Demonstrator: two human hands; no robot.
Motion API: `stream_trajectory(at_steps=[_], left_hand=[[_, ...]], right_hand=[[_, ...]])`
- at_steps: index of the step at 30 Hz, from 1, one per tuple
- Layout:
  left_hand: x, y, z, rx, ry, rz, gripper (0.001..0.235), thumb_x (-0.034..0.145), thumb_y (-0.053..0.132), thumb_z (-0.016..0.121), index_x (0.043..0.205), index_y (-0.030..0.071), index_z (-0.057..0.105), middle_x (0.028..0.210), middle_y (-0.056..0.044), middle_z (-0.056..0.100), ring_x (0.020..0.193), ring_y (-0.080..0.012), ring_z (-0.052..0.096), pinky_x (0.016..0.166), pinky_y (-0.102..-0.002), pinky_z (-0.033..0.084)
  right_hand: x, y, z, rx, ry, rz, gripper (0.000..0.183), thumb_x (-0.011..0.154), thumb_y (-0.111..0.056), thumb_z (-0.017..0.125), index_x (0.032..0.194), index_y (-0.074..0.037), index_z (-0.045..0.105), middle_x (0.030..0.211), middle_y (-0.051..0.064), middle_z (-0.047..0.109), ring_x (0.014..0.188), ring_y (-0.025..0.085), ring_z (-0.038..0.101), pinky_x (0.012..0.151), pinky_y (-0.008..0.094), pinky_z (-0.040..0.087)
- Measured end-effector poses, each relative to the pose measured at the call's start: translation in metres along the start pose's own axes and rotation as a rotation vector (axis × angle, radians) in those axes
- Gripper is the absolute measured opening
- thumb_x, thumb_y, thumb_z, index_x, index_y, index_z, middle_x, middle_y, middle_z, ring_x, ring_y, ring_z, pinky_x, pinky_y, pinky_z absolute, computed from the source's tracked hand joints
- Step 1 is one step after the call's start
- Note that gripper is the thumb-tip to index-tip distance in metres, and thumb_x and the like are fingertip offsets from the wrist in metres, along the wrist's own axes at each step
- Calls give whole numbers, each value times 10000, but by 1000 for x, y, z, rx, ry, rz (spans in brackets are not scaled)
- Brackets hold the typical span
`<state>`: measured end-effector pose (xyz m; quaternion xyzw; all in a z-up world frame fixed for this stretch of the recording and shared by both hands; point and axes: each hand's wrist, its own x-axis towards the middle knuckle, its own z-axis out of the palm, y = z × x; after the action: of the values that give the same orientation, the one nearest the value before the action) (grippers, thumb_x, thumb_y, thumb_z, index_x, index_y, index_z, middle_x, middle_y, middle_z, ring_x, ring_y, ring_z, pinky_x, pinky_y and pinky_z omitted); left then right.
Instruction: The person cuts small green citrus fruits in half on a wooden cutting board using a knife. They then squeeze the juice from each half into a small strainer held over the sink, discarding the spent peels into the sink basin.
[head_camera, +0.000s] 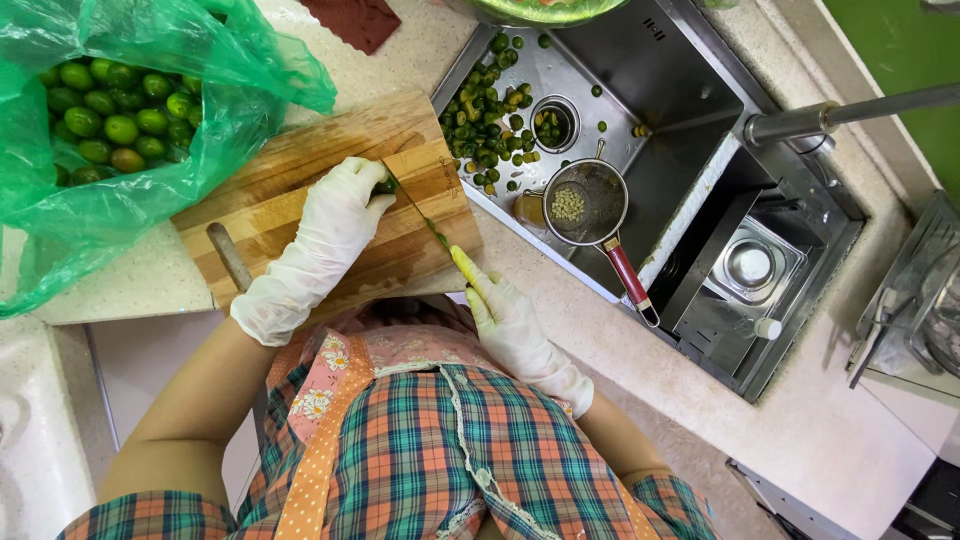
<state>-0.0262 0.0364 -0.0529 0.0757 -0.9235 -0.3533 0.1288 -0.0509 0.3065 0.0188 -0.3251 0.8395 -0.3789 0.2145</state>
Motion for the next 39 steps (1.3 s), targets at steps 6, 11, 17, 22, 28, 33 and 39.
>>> stream_trajectory(at_steps=[6, 11, 17, 22, 28, 33, 39], left_hand=[[0, -2, 5, 16, 23, 8, 248, 837, 95, 803, 1031, 65, 651, 963, -142, 635, 919, -370, 649, 776, -447, 536], [4, -3, 13, 81, 19, 18, 257, 821, 116, 799, 1021, 62, 647, 984, -141, 641, 935, -367, 649, 778, -447, 539], [8, -4, 13, 76, -21, 22, 252, 838, 110, 786, 1050, 60, 660, 996, -136, 651, 954, -362, 655, 789, -445, 540], [8, -4, 12, 51, -8, 28, 244, 846, 106, 782, 1053, 57, 664, 1015, -141, 659, 958, -365, 653, 807, -447, 543], [8, 8, -5, 140, 28, -51, 200, 824, 154, 810, 960, 93, 677, 974, -112, 673, 953, -361, 653, 828, -472, 531], [-13, -10, -63, 164, 347, 4, 267, 844, 180, 826, 1058, 99, 689, 1095, -125, 649, 1007, -359, 618, 850, -468, 510], [-33, -131, -144, 643, 325, -332, 269, 865, 79, 758, 1130, 100, 720, 1173, -134, 648, 1032, -363, 611, 834, -468, 526]], right_hand=[[2, 0, -8, 25, -55, 31, 552, 1001, -57, 584, 1531, -186, 499, 996, 180, 656, 856, 356, 667, 776, 410, 546], [4, 0, -13, -5, -40, 6, 548, 1004, -64, 593, 1531, -187, 502, 1007, 191, 655, 874, 365, 667, 781, 403, 546], [19, 10, -9, -8, -112, 82, 564, 1021, -100, 574, 1557, -227, 454, 924, 194, 648, 779, 331, 673, 746, 390, 559], [61, 25, 24, -148, -79, 3, 550, 1054, -154, 559, 1580, -222, 414, 854, 179, 640, 728, 318, 642, 711, 406, 539], [47, 22, 10, 38, -67, 148, 497, 1036, -154, 572, 1528, -214, 524, 841, 97, 648, 667, 199, 619, 646, 332, 532], [40, 23, -15, 386, 101, 483, 538, 1025, -145, 525, 1557, -217, 485, 802, -23, 586, 629, 54, 504, 559, 231, 468], [33, 7, 2, 36, 127, -45, 528, 1053, -109, 551, 1574, -167, 481, 1076, 167, 654, 884, 240, 623, 730, 356, 524]])
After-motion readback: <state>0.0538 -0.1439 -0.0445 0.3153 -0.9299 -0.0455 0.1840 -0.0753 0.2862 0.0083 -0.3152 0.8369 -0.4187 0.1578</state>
